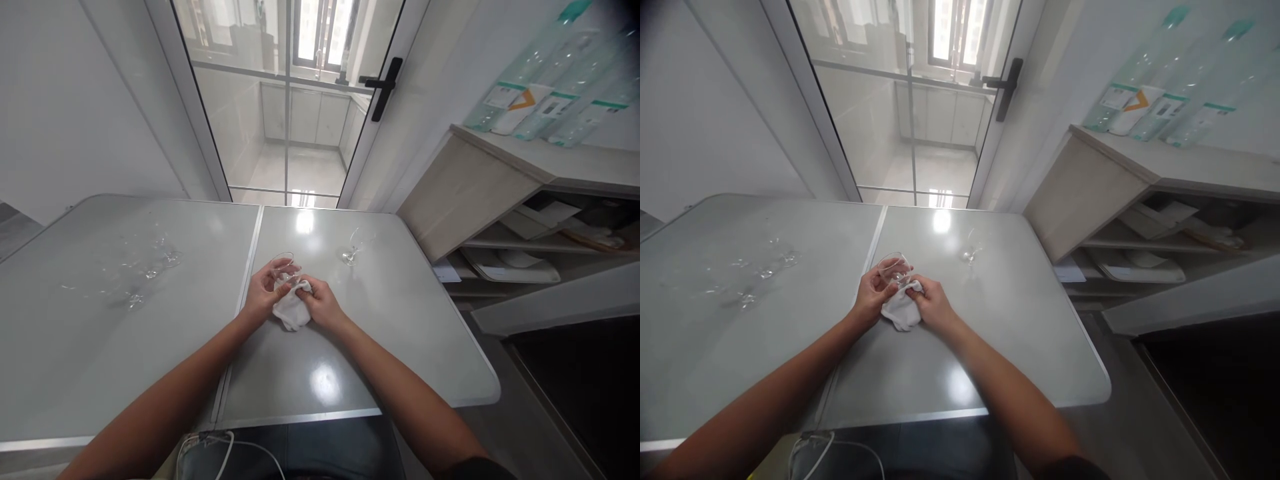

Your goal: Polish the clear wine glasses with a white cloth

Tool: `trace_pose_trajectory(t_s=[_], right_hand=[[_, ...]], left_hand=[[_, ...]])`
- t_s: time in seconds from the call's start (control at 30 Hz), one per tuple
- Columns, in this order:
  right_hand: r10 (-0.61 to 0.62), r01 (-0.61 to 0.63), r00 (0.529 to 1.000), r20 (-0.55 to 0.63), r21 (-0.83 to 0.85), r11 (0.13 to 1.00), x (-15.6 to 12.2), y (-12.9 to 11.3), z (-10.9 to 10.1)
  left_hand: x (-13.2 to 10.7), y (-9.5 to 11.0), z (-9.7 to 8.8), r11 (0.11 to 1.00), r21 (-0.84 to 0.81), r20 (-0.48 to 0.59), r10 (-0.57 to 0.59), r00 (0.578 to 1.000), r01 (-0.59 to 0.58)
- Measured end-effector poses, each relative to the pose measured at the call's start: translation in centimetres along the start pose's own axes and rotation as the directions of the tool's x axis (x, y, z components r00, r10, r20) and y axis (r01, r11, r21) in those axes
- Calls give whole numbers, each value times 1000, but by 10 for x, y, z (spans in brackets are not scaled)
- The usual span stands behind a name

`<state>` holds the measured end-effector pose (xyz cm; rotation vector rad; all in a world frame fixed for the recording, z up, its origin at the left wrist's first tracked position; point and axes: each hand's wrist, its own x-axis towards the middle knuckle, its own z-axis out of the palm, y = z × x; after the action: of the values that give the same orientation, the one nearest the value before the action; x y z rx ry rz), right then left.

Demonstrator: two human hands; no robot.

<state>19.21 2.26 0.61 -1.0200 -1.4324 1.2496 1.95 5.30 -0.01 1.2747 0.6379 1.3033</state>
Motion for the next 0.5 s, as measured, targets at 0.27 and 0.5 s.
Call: trace_pose_trajectory(t_s=[0.27, 0.5], right_hand=[[-77, 0, 775, -627, -122, 992, -3, -13, -14], [23, -37, 998, 56, 257, 966, -3, -11, -1]], left_hand=[[0, 8, 3, 985, 159, 108, 45, 993, -62], [-1, 7, 0, 999, 36, -25, 10, 1000, -9]])
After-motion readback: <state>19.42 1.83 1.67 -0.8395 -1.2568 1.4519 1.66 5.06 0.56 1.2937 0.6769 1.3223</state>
